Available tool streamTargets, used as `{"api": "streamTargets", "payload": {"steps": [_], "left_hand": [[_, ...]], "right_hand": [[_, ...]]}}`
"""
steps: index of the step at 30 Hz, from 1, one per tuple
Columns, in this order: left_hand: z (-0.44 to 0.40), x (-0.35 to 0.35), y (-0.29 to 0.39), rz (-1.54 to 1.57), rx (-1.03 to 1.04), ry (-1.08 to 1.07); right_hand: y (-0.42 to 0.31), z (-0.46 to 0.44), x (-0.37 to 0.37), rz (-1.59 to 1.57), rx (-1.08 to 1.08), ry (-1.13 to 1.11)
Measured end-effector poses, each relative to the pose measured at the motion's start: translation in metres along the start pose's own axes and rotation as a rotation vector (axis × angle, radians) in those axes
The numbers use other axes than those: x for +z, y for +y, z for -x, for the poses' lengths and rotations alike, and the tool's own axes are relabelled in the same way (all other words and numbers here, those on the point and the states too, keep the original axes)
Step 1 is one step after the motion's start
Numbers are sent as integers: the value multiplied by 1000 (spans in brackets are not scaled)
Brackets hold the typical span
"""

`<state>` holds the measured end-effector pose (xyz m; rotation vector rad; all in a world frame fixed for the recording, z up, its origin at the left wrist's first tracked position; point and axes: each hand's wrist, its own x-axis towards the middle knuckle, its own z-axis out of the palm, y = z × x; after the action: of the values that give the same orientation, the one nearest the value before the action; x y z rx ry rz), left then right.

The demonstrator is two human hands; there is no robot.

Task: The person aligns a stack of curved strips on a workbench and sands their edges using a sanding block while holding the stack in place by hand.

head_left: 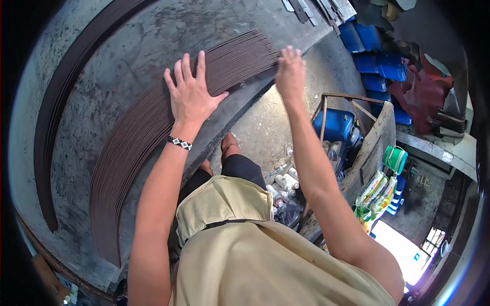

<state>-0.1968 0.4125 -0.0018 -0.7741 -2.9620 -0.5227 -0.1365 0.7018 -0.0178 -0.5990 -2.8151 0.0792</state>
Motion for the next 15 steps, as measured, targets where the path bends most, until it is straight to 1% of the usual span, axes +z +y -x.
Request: {"api": "streamTargets", "payload": {"steps": [1, 2, 3, 5, 6, 9, 10, 11, 12, 13, 14, 15], "left_hand": [[1, 2, -1, 22, 0, 8], [1, 5, -4, 107, 3, 18], [1, 2, -8, 130, 15, 54], [11, -11, -17, 170, 39, 104], [17, -20, -26, 168, 34, 88], [44, -39, -47, -63, -46, -178], [49, -30, -54, 53, 5, -46], [47, -30, -55, 17, -26, -45], [45, -29, -51, -13, -48, -53], [43, -27, -47, -39, -63, -66], [46, -2, -60, -274, 4, 29], [45, -6, -57, -204, -12, 17]], "right_hand": [[1, -5, -9, -9, 46, 46], [-1, -2, -17, -36, -3, 74], [-10, 3, -30, -64, -56, 100], [-31, 16, -42, -111, -148, 81], [-41, 22, -41, -138, -190, 73], [-64, 46, -18, -203, -114, 8], [-70, 55, -8, -164, -88, -14], [-93, 78, 8, -254, -240, 117], [-137, 104, -12, -229, -313, -70], [-174, 129, -26, -373, -340, -168], [-198, 153, -32, -469, -366, -258], [-189, 149, -28, -491, -414, -269]]}}
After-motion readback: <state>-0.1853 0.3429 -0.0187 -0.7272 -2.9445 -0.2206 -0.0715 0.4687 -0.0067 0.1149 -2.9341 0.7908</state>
